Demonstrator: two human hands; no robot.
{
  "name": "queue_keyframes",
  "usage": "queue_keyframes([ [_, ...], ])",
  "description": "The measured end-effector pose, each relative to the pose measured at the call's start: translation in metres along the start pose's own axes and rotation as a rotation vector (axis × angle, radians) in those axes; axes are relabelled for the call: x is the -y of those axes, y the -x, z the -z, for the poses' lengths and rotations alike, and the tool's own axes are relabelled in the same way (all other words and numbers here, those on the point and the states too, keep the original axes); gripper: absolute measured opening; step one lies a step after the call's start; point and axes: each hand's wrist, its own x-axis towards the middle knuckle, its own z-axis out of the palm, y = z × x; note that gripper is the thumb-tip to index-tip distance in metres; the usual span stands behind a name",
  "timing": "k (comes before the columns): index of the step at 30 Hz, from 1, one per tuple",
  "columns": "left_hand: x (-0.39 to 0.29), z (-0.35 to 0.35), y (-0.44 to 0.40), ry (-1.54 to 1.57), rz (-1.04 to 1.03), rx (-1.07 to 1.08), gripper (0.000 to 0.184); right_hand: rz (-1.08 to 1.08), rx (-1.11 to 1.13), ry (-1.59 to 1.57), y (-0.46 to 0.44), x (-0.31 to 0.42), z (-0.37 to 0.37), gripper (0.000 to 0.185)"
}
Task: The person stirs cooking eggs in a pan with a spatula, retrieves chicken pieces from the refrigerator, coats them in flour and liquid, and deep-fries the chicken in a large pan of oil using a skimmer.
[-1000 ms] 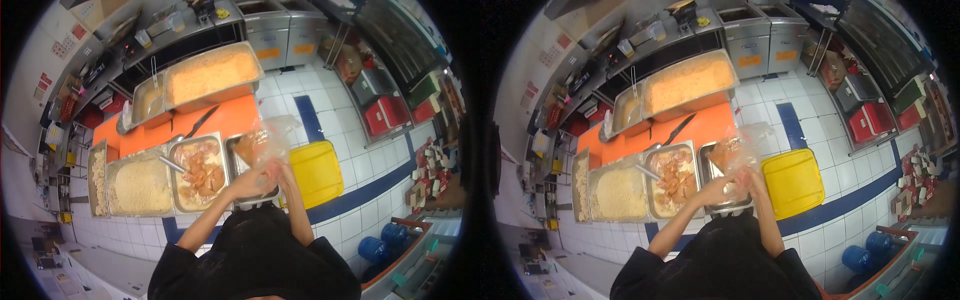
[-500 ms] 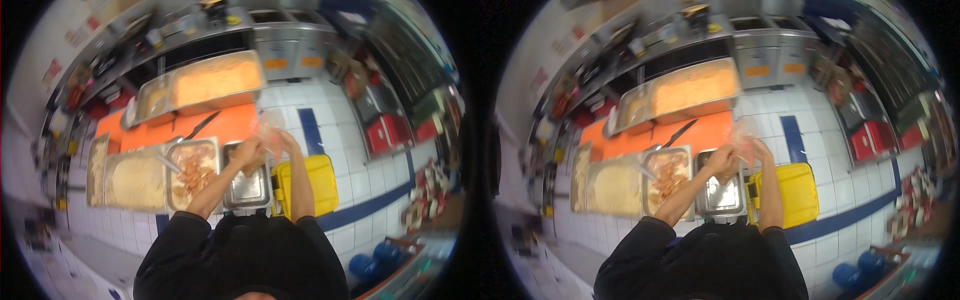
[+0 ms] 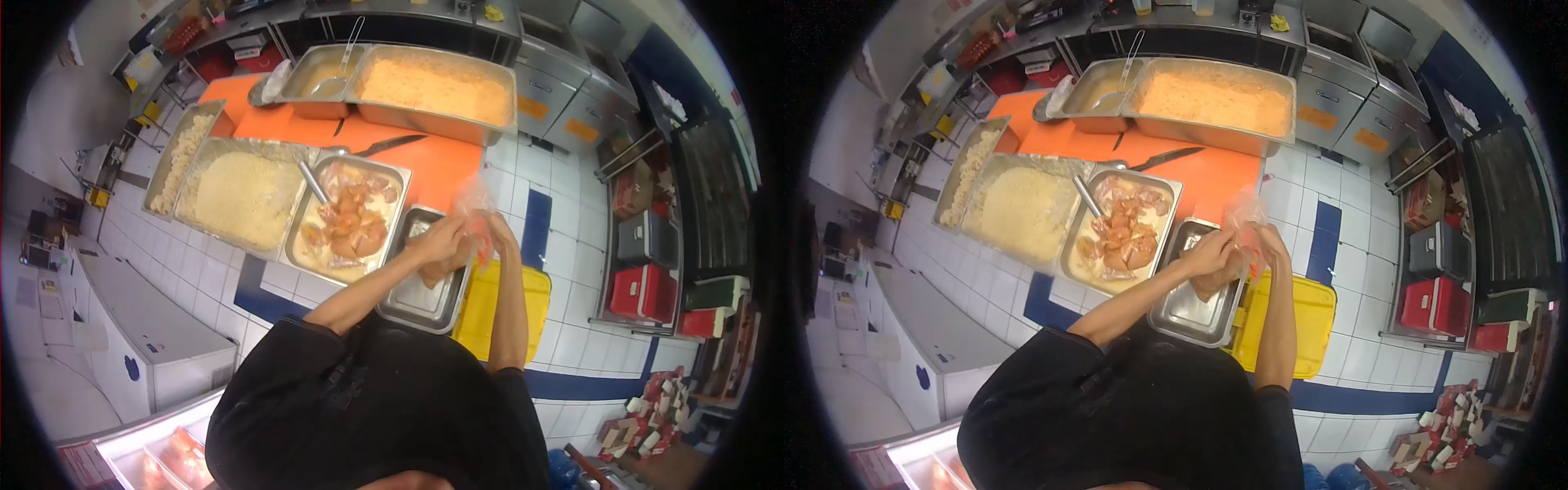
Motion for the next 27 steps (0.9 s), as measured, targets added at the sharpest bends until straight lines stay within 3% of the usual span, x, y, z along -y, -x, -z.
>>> queue_keyframes([
  [3,-0.011,0.015,0.019,-0.049,0.084,0.03,0.014,-0.067,0.17,-0.053,0.024,0.014,-0.02,0.036],
  [5,-0.007,0.017,0.024,-0.102,0.033,-0.041,0.017,-0.064,0.181,-0.033,0.016,0.011,-0.039,0.036],
  [7,0.0,0.012,0.032,-0.152,0.117,-0.039,0.019,-0.053,0.163,-0.007,-0.004,0.002,-0.051,0.037],
  [8,0.001,0.011,0.033,-0.209,0.198,-0.023,0.021,0.059,0.044,-0.116,-0.026,-0.012,-0.059,0.033],
  [9,-0.016,0.02,0.034,-0.134,0.018,-0.154,0.026,0.175,-0.074,-0.226,-0.039,-0.016,-0.065,0.03],
  [12,-0.023,0.041,0.021,-0.256,0.067,-0.134,0.03,0.178,-0.114,-0.387,-0.016,0.027,-0.096,0.024],
  [14,-0.031,0.049,0.02,-0.27,0.018,-0.133,0.032,0.216,-0.065,-0.524,-0.073,0.02,-0.071,0.023],
  [16,-0.072,0.074,0.022,-0.239,-0.337,-0.268,0.03,0.247,-0.01,-0.671,-0.079,0.019,-0.063,0.022],
  [18,-0.121,0.107,0.024,-0.257,-0.678,-0.445,0.028,0.38,-0.088,-0.396,-0.031,0.069,-0.068,0.021],
  [19,-0.119,0.117,0.034,-0.286,-0.618,-0.295,0.025,0.383,-0.09,-0.394,-0.018,0.081,-0.068,0.021],
  [21,-0.1,0.129,0.049,-0.329,-0.587,-0.14,0.023,0.694,0.208,-0.393,0.006,0.106,-0.069,0.02],
  [23,-0.114,0.162,0.062,-0.243,-0.617,-0.265,0.026,0.722,0.152,-0.331,0.06,0.144,-0.088,0.02],
  [25,-0.09,0.188,0.077,-0.13,-0.516,-0.422,0.018,0.753,0.068,-0.284,0.139,0.181,-0.134,0.022],
  [26,-0.083,0.195,0.078,-0.12,-0.556,-0.408,0.018,0.646,-0.072,-0.472,0.182,0.202,-0.174,0.022],
  [27,-0.077,0.199,0.081,0.163,-0.334,-0.64,0.016,0.594,-0.143,-0.562,0.191,0.209,-0.197,0.023],
])
